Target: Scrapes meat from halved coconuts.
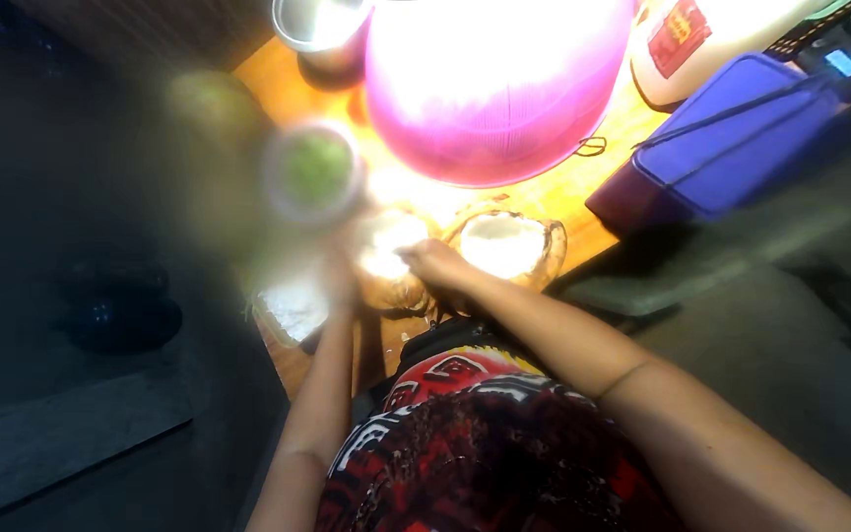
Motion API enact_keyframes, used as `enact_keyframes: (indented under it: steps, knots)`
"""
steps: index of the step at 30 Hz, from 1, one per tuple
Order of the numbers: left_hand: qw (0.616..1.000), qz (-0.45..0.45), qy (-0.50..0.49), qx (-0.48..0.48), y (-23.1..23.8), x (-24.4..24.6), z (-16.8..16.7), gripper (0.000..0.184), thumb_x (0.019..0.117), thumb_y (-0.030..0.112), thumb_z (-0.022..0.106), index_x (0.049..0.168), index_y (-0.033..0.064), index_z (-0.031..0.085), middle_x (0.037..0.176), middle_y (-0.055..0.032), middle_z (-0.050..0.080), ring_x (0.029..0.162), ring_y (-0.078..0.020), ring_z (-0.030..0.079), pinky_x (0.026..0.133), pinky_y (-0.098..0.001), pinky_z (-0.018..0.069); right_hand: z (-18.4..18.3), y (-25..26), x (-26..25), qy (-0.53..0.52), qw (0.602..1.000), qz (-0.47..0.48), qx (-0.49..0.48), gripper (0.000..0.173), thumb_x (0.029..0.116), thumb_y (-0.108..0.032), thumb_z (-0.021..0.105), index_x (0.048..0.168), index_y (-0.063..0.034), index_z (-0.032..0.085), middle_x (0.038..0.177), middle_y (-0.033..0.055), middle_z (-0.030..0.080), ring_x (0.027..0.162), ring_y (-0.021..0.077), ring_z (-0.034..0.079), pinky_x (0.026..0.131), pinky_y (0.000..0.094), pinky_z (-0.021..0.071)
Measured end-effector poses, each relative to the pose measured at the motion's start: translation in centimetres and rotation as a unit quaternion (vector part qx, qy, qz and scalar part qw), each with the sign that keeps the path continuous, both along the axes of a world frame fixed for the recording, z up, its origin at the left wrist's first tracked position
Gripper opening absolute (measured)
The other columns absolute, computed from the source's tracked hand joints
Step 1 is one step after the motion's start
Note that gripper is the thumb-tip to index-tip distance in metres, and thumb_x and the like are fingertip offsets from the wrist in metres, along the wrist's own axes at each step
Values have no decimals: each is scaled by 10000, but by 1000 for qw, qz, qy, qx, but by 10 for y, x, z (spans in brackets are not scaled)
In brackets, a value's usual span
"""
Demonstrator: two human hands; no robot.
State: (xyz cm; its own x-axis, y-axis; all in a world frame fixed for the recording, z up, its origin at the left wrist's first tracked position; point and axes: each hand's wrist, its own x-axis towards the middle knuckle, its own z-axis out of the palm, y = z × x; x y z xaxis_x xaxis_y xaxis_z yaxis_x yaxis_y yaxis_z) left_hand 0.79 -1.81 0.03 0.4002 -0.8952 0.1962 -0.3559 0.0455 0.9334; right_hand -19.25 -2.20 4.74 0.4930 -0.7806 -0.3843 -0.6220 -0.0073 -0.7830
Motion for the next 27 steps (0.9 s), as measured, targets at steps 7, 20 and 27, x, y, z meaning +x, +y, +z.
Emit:
enact_keyframes:
  steps: [7,20,27]
  knots:
    - [1000,14,-28,0,4,1,0,336,1097,197,470,1262,-16,671,1200,-81,713,1063,-24,662,975,-221,517,8,2,-7,20,997,68,28,393,1106,-198,448,1469,-185,598,1293,193,686,1246,381,624,1049,613,462]
    - [1000,-3,-23,13,-3,-4,7,350,1100,191,460,1265,-48,654,1219,-118,700,1092,-42,653,1000,-236,506,9,-2,-4,3,1000,-14,0,392,1102,-177,449,1461,-136,600,1292,197,688,1250,373,628,1071,583,462]
    - [1000,-3,-25,11,-6,-1,4,363,1102,210,462,1287,-42,647,1220,-124,700,1085,-48,658,992,-236,510,6,2,5,41,998,46,18,418,1104,-167,421,1499,-153,559,1280,215,683,1232,400,629,1037,609,472]
